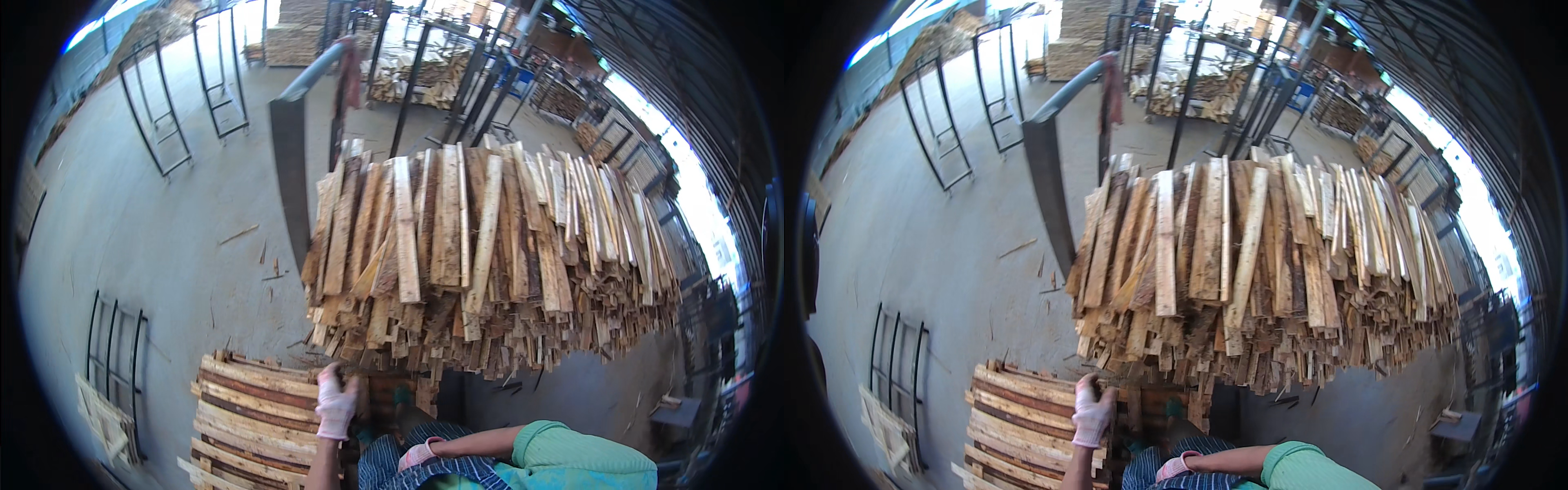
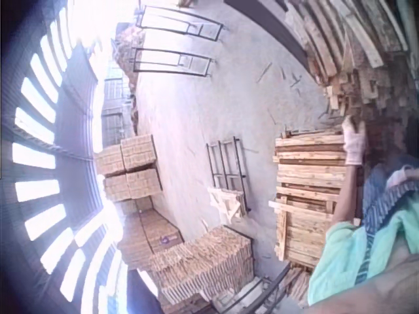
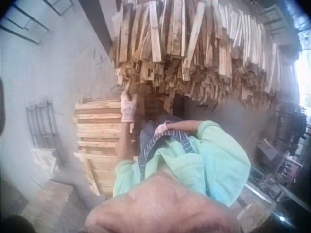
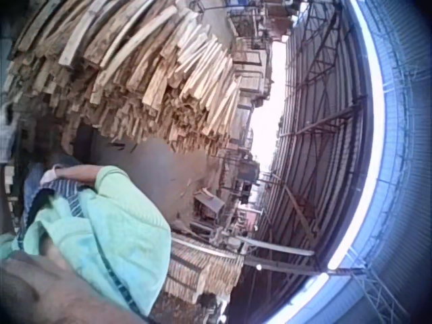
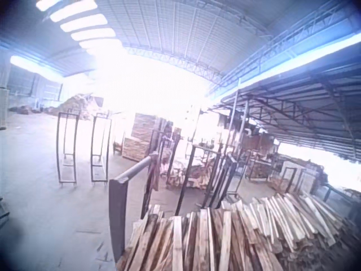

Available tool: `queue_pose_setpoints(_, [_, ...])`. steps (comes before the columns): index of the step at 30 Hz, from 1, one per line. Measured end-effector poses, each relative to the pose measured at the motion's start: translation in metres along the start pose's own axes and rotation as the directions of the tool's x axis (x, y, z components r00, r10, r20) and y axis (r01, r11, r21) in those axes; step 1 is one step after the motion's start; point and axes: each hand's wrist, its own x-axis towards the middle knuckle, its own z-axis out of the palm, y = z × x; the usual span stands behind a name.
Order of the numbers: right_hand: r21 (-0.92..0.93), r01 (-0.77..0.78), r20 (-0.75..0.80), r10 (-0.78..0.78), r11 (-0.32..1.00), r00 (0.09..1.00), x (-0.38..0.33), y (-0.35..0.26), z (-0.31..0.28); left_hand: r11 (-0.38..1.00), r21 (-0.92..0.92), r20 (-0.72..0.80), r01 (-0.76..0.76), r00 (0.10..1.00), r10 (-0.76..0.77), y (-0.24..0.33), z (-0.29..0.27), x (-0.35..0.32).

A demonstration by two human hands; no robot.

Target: The person sorts and stacks thin wood planks by hand, moving groups of them from one pile to another and aligning them onto a base frame.

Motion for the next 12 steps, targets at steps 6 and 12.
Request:
queue_pose_setpoints(6, [-0.101, -0.019, -0.102, 0.008, 0.995, 0.995, -0.017, 0.037, -0.025, 0.924, 0.159, 0.261, -0.349, 0.917, 0.302, 0.149, 0.108, 0.080])
queue_pose_setpoints(12, [-0.132, 0.141, -0.208, -0.166, 0.981, 0.964, -0.025, 0.155, -0.036, 0.893, 0.156, 0.614, -0.422, 0.750, 0.247, 0.245, 0.236, 0.114])
